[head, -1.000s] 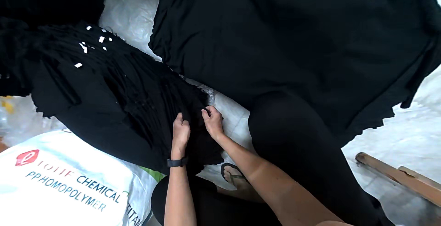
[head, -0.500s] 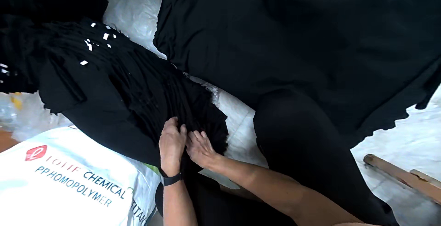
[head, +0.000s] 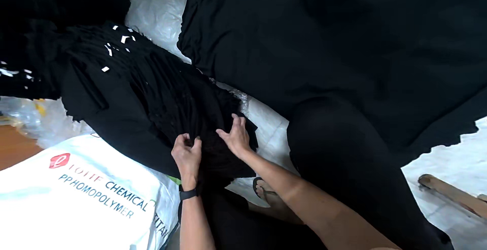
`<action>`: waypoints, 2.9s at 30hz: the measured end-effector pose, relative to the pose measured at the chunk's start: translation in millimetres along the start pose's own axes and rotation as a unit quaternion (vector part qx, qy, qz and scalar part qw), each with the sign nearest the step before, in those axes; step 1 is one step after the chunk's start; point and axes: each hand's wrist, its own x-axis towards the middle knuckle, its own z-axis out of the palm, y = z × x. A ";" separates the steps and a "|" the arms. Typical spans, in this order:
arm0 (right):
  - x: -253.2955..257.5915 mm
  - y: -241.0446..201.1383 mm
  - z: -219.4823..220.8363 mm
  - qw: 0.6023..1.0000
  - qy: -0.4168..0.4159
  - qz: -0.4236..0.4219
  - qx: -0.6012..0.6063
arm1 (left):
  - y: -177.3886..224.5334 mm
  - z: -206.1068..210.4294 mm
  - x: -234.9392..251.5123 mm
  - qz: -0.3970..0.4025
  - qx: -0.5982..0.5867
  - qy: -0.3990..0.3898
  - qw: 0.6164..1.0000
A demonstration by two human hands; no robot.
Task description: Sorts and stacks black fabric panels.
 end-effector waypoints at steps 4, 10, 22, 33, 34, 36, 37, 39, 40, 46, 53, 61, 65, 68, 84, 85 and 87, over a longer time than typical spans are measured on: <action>-2.9 -4.9 1.7 0.998 -0.047 -0.024 -0.022 | -38.4 -31.3 -27.8 -0.060 -0.123 0.086 0.987; -78.4 -28.9 75.1 0.847 -0.149 -0.507 -0.047 | -94.8 -65.5 -62.4 -0.179 -0.309 0.193 0.914; -75.9 -21.4 72.7 0.816 -0.202 -0.530 -0.113 | -94.4 -49.2 -62.5 -0.190 -0.368 0.171 0.894; -54.9 2.6 59.2 0.832 -0.050 -0.552 -0.035 | -94.7 -29.5 -53.5 -0.203 -0.372 0.145 0.894; -48.8 4.4 48.8 0.860 -0.006 -0.510 -0.033 | -96.9 -29.1 -53.1 -0.200 -0.376 0.137 0.894; -26.1 16.9 20.5 0.942 0.051 -0.331 -0.026 | -99.4 -30.6 -54.1 -0.180 -0.387 0.117 0.897; -13.8 24.9 7.2 0.972 0.057 -0.227 -0.017 | -102.9 -30.8 -55.7 -0.167 -0.386 0.118 0.900; -2.5 27.0 -7.1 0.994 0.078 -0.082 0.004 | -116.2 -30.4 -58.5 -0.177 -0.354 0.138 0.908; -3.9 21.5 -8.3 0.994 0.093 -0.065 -0.001 | -123.3 -29.1 -57.3 -0.220 -0.335 0.145 0.905; -45.1 14.4 10.0 0.943 0.149 -0.293 -0.055 | -156.3 -17.7 -39.5 -0.464 -0.386 -0.076 0.794; -103.5 42.9 26.9 0.905 -0.398 -0.043 -0.144 | -140.2 -15.5 -38.6 -0.474 -0.443 -0.078 0.757; -92.9 59.7 26.7 0.889 -0.311 0.125 0.313 | -3.8 -50.3 -33.6 -0.335 -0.626 -0.013 0.704; -85.8 49.2 13.9 0.832 -0.243 0.139 0.480 | 41.9 -15.6 -34.1 -0.345 -0.663 -0.013 0.665; -84.8 25.1 -2.0 0.805 -0.121 0.140 0.563 | 44.4 -1.6 -35.3 -0.370 -0.677 -0.010 0.636; -99.9 12.9 3.7 0.846 -0.013 0.184 0.500 | -88.3 -35.5 59.7 -0.377 -0.603 0.035 0.703; -108.0 31.2 4.6 0.849 -0.065 0.177 0.493 | -107.0 -41.3 75.6 -0.376 -0.600 0.060 0.703; -117.2 57.9 0.2 0.867 -0.143 0.174 0.445 | -146.2 -51.0 104.0 -0.371 -0.593 0.107 0.706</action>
